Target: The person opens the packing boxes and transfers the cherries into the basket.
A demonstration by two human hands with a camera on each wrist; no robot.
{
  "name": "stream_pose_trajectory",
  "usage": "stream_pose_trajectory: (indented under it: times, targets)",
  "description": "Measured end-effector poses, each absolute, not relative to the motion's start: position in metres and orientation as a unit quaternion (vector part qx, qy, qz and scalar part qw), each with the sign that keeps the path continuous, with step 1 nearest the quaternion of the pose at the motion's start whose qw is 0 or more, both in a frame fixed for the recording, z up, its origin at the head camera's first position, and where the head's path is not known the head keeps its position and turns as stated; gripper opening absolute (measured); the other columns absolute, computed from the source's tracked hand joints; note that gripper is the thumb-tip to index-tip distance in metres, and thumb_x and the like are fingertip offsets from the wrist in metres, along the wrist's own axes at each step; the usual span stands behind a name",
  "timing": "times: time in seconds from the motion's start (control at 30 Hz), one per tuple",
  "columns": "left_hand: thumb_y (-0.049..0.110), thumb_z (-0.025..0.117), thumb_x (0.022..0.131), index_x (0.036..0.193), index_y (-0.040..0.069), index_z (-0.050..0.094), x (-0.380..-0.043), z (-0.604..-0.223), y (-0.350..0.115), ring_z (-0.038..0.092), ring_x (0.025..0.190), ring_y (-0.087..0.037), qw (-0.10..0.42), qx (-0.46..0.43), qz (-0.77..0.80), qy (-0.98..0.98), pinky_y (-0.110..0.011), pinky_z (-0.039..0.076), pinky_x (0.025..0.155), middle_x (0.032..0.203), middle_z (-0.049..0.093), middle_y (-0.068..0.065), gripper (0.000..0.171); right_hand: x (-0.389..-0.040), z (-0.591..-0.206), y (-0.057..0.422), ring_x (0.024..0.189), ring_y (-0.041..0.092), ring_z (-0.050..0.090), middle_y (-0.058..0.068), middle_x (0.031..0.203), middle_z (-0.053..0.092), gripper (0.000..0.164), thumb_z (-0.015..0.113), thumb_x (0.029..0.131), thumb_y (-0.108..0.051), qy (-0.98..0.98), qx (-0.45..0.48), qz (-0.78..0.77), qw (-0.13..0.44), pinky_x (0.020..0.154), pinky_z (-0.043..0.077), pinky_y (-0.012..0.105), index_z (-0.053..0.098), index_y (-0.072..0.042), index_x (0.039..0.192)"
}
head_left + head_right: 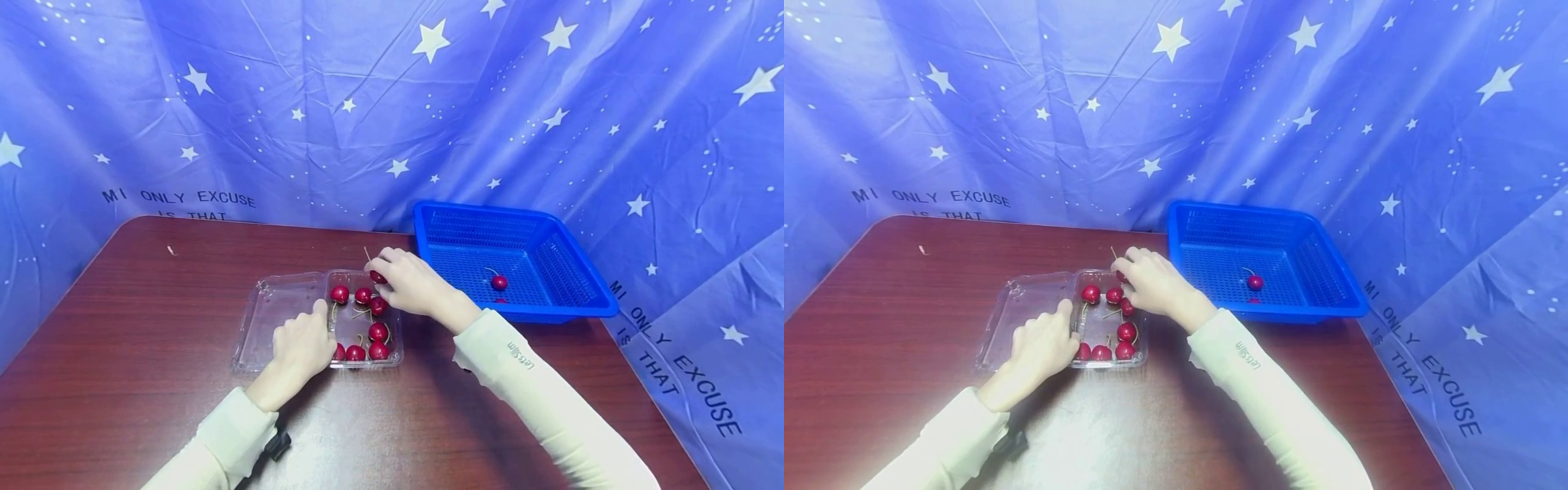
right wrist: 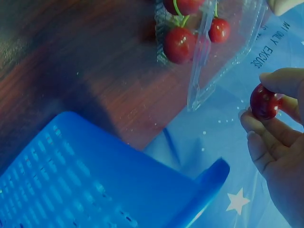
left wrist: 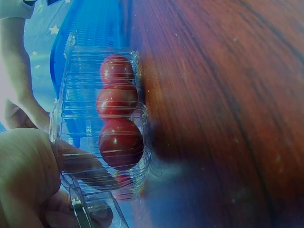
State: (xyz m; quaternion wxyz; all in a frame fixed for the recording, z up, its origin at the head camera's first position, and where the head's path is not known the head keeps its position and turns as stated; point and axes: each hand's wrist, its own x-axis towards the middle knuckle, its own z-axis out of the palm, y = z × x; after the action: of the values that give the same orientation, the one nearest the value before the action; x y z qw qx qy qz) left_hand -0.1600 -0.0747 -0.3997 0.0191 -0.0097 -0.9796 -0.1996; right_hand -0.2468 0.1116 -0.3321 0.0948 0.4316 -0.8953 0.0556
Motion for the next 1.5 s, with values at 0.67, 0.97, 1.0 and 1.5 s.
stream_pose_trajectory:
  times: [0.67,0.97,1.0,1.5]
  targets:
    - [0.016,0.057,0.079,0.093,0.004,0.048,-0.16,-0.399,-0.075,0.066,0.067,-0.044,0.014,-0.005,-0.197,-0.98,-0.053,0.049,0.05,0.076,0.069,-0.026,0.021,-0.259,-0.313,0.14,0.085,0.028,0.061,0.015,0.1,0.067,0.026,0.067,0.084,-0.008,-0.915,0.384,0.073,0.097,0.077,0.054,0.045,0.069,-0.005,0.109]
    - [0.016,0.058,0.08,0.093,0.003,0.047,-0.161,-0.399,-0.075,0.066,0.067,-0.044,0.014,-0.007,-0.196,-0.98,-0.053,0.049,0.05,0.075,0.068,-0.025,0.021,-0.265,-0.303,0.153,0.091,0.031,0.06,0.017,0.105,0.066,0.028,0.066,0.086,-0.01,-0.93,0.351,0.074,0.081,0.083,0.052,0.048,0.067,-0.004,0.113]
    - [0.016,0.058,0.08,0.093,0.003,0.047,-0.161,-0.399,-0.074,0.066,0.067,-0.044,0.014,-0.007,-0.196,-0.98,-0.052,0.049,0.049,0.075,0.068,-0.025,0.022,-0.266,-0.302,0.155,0.091,0.031,0.06,0.017,0.105,0.066,0.028,0.066,0.087,-0.011,-0.932,0.346,0.074,0.079,0.082,0.052,0.048,0.067,-0.004,0.114]
    - [0.017,0.058,0.08,0.093,0.003,0.047,-0.16,-0.399,-0.074,0.066,0.067,-0.044,0.014,-0.007,-0.197,-0.98,-0.053,0.049,0.05,0.075,0.068,-0.025,0.021,-0.28,-0.305,0.199,0.094,0.036,0.061,0.02,0.106,0.065,0.031,0.064,0.086,-0.011,-0.956,0.28,0.053,0.064,0.083,0.051,0.054,0.065,-0.003,0.116]
